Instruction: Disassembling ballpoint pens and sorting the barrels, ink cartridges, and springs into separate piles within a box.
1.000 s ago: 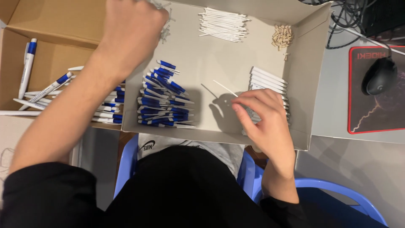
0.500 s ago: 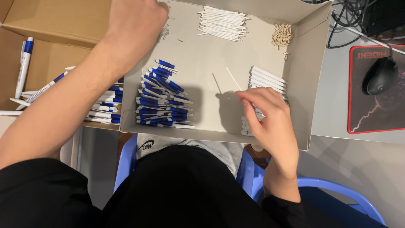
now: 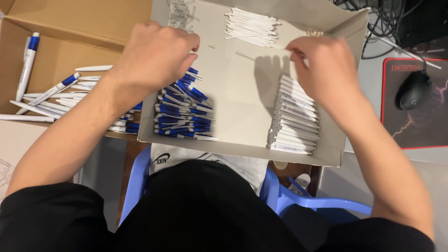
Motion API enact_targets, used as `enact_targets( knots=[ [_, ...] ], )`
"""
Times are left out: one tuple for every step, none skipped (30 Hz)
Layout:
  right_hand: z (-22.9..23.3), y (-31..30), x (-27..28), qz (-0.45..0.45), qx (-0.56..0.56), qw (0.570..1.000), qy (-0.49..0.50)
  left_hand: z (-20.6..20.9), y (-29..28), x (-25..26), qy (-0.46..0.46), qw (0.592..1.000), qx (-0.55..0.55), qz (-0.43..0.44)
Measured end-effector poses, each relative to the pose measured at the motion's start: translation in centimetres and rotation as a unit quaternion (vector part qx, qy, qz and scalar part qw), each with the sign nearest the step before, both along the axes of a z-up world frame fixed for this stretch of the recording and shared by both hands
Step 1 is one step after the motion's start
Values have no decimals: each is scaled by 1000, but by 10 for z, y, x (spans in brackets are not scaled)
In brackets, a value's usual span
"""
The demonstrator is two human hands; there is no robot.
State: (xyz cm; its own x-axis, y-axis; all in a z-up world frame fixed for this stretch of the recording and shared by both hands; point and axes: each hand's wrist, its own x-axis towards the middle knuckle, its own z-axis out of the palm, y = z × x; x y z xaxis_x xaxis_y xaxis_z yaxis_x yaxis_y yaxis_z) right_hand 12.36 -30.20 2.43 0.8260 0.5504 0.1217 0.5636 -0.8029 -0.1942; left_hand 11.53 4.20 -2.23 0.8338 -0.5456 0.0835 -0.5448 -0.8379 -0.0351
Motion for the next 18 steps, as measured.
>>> enact_targets(
  knots=[
    [-14, 1, 13, -6, -37, 999, -18, 5, -1, -1, 31, 999, -20, 5],
    [-27, 2, 26, -12, -73, 997, -35, 9, -2, -3, 61, 997, -39, 11],
    [-39, 5, 35, -12, -74, 997, -35, 16, -3, -9, 61, 997, -40, 10],
    [-51, 7, 44, -5, -113, 991, -73, 23, -4, -14, 89, 992, -93, 11],
    [-62, 11, 55, 4, -150, 982, -111, 31, -4, -20, 116, 983, -145, 13],
    [-69, 14, 63, 5, -149, 982, -112, 36, -5, -25, 115, 983, -144, 14],
    [-75, 17, 71, 16, -153, 977, -150, 41, -6, -32, 136, 974, -178, 7],
    [-82, 19, 79, 28, -156, 969, -187, 45, -7, -38, 156, 965, -213, 0],
    [-83, 23, 84, 30, -155, 970, -186, 48, -6, -48, 157, 964, -212, 2],
    [-84, 25, 88, 46, -149, 960, -232, 50, -6, -58, 123, 959, -255, -27],
    [-85, 26, 92, 60, -146, 948, -277, 51, -7, -68, 88, 949, -299, -58],
    [-91, 26, 95, 61, -147, 948, -276, 48, -8, -73, 89, 948, -300, -58],
    [-97, 27, 100, 66, -156, 939, -300, 46, -8, -78, 109, 945, -300, -76],
    [-102, 28, 104, 70, -166, 929, -325, 43, -9, -83, 130, 941, -299, -94],
    [-104, 29, 106, 72, -165, 929, -325, 46, -10, -87, 130, 941, -300, -93],
    [-105, 30, 107, 80, -189, 916, -346, 49, -11, -91, 138, 943, -290, -87],
    [-107, 31, 107, 86, -212, 902, -367, 51, -12, -95, 148, 945, -280, -82],
    [-108, 32, 108, 87, -212, 902, -366, 50, -13, -98, 149, 945, -281, -81]
  ],
)
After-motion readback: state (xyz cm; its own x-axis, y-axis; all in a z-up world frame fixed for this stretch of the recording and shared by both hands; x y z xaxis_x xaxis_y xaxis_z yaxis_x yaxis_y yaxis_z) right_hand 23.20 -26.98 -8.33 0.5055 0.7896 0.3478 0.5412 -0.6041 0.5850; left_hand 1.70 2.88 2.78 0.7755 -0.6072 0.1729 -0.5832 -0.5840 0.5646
